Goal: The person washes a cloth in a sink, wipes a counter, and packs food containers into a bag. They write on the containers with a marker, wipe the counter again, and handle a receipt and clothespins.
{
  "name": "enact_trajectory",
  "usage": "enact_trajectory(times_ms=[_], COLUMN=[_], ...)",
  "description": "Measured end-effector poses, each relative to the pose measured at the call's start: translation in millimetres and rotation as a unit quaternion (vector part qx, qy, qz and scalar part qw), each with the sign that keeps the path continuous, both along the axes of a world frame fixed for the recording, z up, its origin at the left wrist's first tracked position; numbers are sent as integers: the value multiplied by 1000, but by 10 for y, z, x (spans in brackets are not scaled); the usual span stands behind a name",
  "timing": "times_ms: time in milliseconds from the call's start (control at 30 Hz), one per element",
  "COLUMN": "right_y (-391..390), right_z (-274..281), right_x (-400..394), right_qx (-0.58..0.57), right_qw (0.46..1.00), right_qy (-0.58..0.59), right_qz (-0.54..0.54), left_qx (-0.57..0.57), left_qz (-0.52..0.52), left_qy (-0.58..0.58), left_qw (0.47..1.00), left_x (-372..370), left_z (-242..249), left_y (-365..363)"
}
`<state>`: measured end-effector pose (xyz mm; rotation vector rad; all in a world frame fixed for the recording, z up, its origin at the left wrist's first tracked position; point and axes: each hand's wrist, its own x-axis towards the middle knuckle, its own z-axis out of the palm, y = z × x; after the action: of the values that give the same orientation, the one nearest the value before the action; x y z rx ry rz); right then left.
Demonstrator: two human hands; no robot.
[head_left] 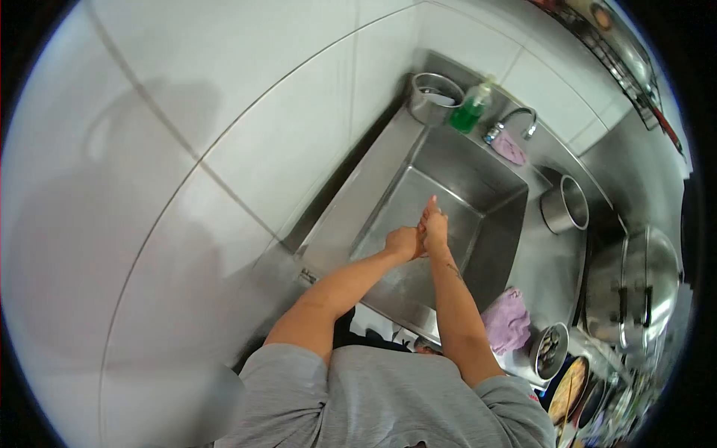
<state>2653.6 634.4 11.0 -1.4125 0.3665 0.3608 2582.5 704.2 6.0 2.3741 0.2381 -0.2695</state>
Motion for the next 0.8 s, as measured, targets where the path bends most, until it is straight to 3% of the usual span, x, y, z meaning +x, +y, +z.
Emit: enact_trajectory(times_ms=[100,300,467,600,700,800], right_y=[32,179,261,533,815,1093], right_z=[-167,-38,-23,353,907,1149], right_x=[-31,-235,-306,-503,-997,-1797], right_qx=[-18,70,73,125,167,212], right_qw=[998,995,991,964,913,838], right_qy=[-25,-18,-16,-87,-96,-50], right_qz=[52,73,108,217,361,501], left_qx=[53,160,186,177,121,45], left_qz=[10,75,154,237,378,501], left_qy=[-23,-8,-57,-68,-93,-174], left_qw=[998,984,969,953,913,847], left_x=[-115,-339,-561,-795,-1282,-2041], left_z=[-162,-105,77,393,848,886], left_y=[12,-9,-120,31,173,340])
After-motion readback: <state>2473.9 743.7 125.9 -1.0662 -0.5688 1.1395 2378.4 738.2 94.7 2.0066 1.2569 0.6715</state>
